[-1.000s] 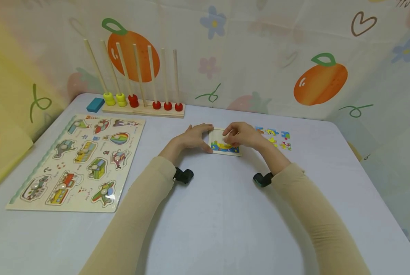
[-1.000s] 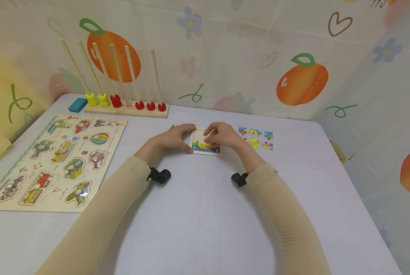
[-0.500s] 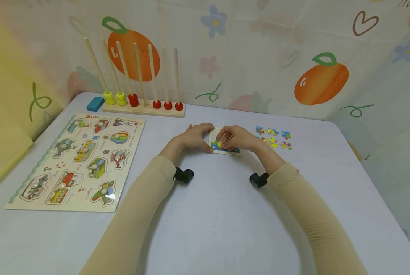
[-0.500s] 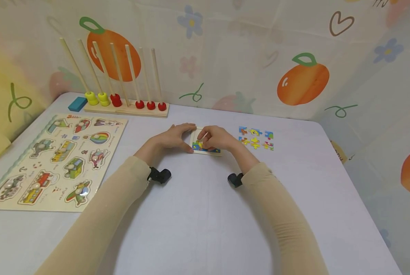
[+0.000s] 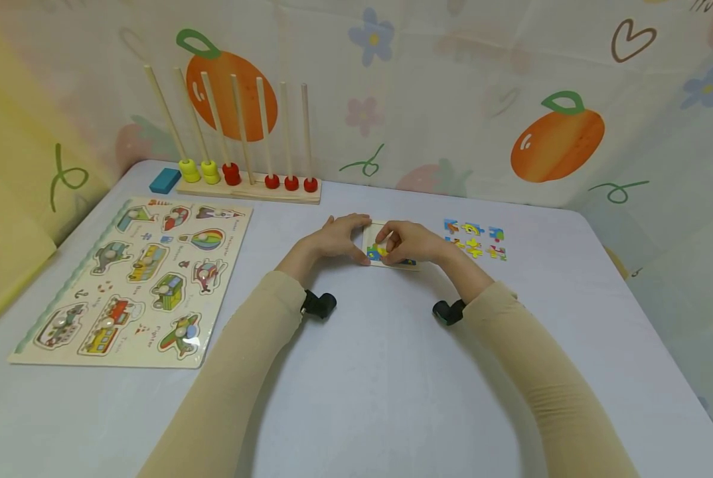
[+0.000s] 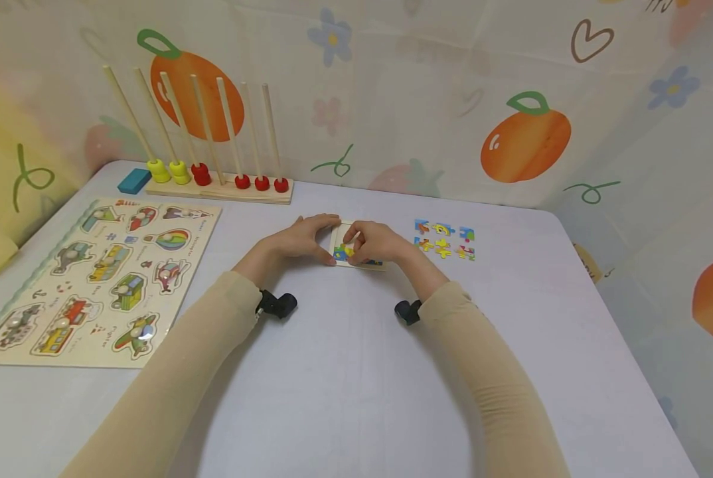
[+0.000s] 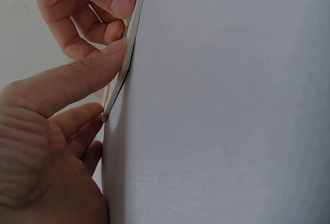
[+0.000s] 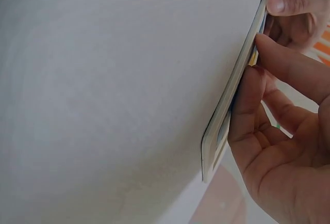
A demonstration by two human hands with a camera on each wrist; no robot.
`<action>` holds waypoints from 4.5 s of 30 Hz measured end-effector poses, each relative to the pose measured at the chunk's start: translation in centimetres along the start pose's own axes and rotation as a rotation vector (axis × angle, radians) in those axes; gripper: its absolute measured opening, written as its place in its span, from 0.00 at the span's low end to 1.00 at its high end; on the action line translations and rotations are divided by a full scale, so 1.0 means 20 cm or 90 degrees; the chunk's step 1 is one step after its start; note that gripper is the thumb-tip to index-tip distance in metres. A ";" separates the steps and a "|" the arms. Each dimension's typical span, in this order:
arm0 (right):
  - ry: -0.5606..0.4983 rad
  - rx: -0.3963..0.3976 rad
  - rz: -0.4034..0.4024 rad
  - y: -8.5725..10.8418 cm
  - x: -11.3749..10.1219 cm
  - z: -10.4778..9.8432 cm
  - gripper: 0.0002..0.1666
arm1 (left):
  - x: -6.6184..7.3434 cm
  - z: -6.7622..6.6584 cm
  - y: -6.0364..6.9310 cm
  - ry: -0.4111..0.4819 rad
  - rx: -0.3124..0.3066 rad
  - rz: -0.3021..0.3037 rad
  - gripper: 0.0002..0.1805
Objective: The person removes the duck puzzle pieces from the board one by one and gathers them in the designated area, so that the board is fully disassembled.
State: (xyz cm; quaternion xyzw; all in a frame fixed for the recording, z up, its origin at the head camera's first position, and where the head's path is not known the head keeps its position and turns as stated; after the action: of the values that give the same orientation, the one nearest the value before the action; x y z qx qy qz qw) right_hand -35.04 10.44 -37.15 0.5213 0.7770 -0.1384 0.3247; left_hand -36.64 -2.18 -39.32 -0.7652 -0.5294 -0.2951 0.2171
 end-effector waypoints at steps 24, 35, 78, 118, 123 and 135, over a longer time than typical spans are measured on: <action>-0.018 0.010 -0.012 0.01 -0.02 0.01 0.23 | 0.00 0.00 0.01 0.000 -0.002 0.001 0.50; -0.015 0.018 -0.016 0.01 -0.02 0.00 0.24 | 0.00 0.00 0.00 0.003 0.000 -0.002 0.49; -0.090 0.049 0.051 -0.01 0.02 -0.02 0.12 | 0.01 0.00 0.01 0.002 -0.001 0.001 0.49; -0.199 0.071 0.124 0.23 0.34 -0.39 0.19 | 0.01 0.00 0.01 -0.016 -0.002 0.005 0.49; -0.198 0.061 0.120 0.27 0.39 -0.41 0.19 | 0.01 0.01 0.00 -0.020 -0.004 0.001 0.49; -0.188 0.042 0.148 0.30 0.48 -0.40 0.21 | 0.01 0.01 0.01 -0.020 -0.003 0.002 0.49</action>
State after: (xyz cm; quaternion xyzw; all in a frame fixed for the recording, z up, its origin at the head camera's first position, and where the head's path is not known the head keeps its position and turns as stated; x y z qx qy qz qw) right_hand -34.81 24.33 -36.53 0.5919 0.6504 -0.2001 0.4320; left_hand -36.45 -2.05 -39.31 -0.7711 -0.5308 -0.2841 0.2075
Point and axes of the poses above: each hand's wrist, its own y-axis away from the middle knuckle, its own z-axis out of the palm, x = y × z, the point moved 8 cm from there along -y, towards the middle knuckle, and after that the axes turned 14 degrees about x, right-handed, at the moved point
